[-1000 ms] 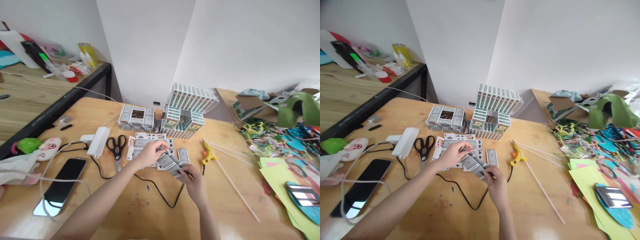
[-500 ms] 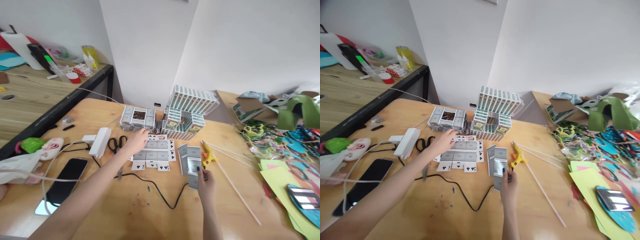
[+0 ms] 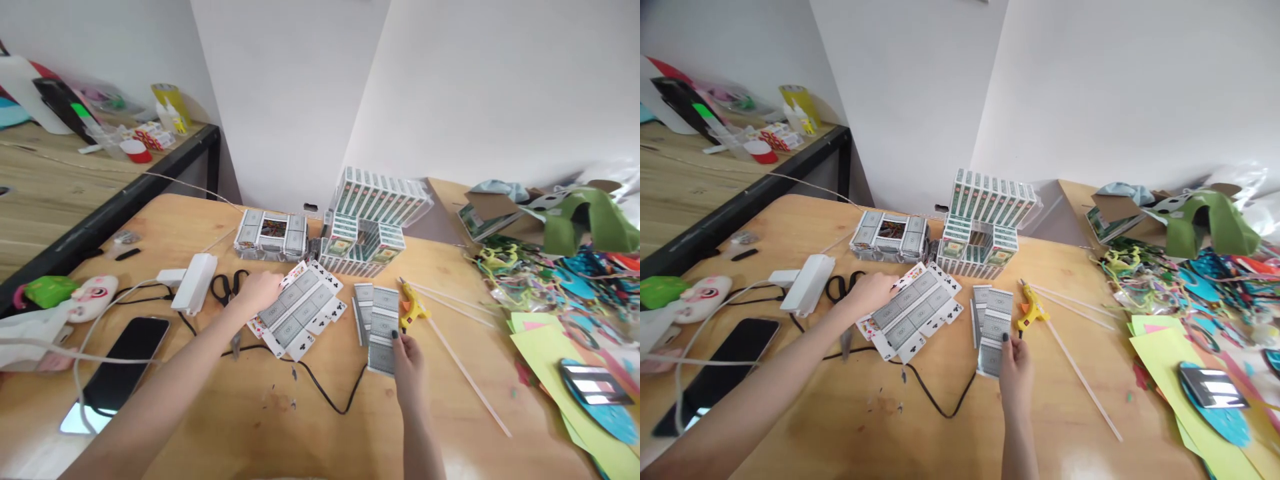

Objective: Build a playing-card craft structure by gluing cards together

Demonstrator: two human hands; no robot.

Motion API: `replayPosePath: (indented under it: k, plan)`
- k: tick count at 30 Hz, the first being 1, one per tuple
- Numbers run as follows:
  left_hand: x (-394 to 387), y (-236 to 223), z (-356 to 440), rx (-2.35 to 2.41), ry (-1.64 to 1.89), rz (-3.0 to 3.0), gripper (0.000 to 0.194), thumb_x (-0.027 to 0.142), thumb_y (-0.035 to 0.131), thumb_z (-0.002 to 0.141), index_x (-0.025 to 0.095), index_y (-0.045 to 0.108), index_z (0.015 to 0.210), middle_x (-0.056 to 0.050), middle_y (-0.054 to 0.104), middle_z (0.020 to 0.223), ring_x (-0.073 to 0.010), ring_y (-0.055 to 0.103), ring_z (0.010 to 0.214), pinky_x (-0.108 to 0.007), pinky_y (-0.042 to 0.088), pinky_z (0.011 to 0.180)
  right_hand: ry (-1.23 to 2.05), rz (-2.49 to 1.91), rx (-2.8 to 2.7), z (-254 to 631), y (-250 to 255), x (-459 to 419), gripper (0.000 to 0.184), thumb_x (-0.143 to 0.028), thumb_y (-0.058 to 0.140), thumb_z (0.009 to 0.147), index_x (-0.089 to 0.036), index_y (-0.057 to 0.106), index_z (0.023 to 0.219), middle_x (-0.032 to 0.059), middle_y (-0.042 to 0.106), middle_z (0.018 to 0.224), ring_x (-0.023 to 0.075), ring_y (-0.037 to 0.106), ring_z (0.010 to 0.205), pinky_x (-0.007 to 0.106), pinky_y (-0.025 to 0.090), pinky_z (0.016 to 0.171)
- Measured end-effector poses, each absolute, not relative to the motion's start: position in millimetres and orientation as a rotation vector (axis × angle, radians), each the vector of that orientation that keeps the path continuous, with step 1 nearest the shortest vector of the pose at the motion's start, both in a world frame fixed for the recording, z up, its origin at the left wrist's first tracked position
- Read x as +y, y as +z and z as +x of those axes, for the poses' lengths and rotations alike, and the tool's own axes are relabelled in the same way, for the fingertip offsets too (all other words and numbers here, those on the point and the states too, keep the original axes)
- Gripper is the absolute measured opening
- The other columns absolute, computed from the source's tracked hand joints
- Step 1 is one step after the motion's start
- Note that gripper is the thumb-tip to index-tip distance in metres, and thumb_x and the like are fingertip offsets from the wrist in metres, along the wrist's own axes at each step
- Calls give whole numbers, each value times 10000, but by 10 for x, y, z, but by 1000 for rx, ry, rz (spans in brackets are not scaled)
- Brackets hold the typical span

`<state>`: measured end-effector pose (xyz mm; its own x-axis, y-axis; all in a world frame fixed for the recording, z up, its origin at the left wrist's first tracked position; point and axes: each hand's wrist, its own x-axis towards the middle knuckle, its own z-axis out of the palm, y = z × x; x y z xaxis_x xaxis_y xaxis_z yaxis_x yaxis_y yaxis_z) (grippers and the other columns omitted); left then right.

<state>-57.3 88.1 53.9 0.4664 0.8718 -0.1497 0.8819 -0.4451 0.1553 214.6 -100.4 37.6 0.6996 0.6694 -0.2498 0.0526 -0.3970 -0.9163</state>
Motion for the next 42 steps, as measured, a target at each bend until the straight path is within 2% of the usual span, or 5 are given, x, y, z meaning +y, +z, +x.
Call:
replayPosePath:
  k: [13,23,27,33,42]
  plan:
    - [295,633,-676,1873,-173,2263,277,231,339,858,137,542,1020,-150,683,755,-289,670,746,-347,486,609,885,-1867,-674,1715,238,-735,575,-484,671,628,-151,529,1074,35,680,694,173,596,564,253,438,480]
    - [204,676,-762,2024,118,2161,368,251,400,849,107,453,1184,-177,619,1029,-295,608,958,-384,495,742,917,-2034,-815,1622,46,-376,418,-526,570,704,-173,563,926,11,627,591,168,561,413,273,411,429]
    - [177,639,-627,1894,594,2336,373,226,443,836,129,458,1196,-151,504,1193,-265,495,1133,-373,429,937,709,-2062,-959,1600,-20,-296,336,-494,554,722,-164,563,785,43,624,602,200,590,532,283,405,507]
    - [180,296,-182,1444,377,2481,363,173,414,837,194,499,1189,-90,433,1345,-265,389,1249,-436,349,1023,594,-1880,-931,1517,-135,-274,290,-371,456,800,-160,491,997,137,653,945,230,627,860,314,468,686]
    - [132,22,-59,1498,379,2576,448,324,354,889,285,390,1334,-17,286,1470,-276,231,1348,-514,191,1085,642,-1781,-969,1694,-223,-201,408,-398,467,796,-133,568,1089,144,664,1021,254,620,918,370,468,790]
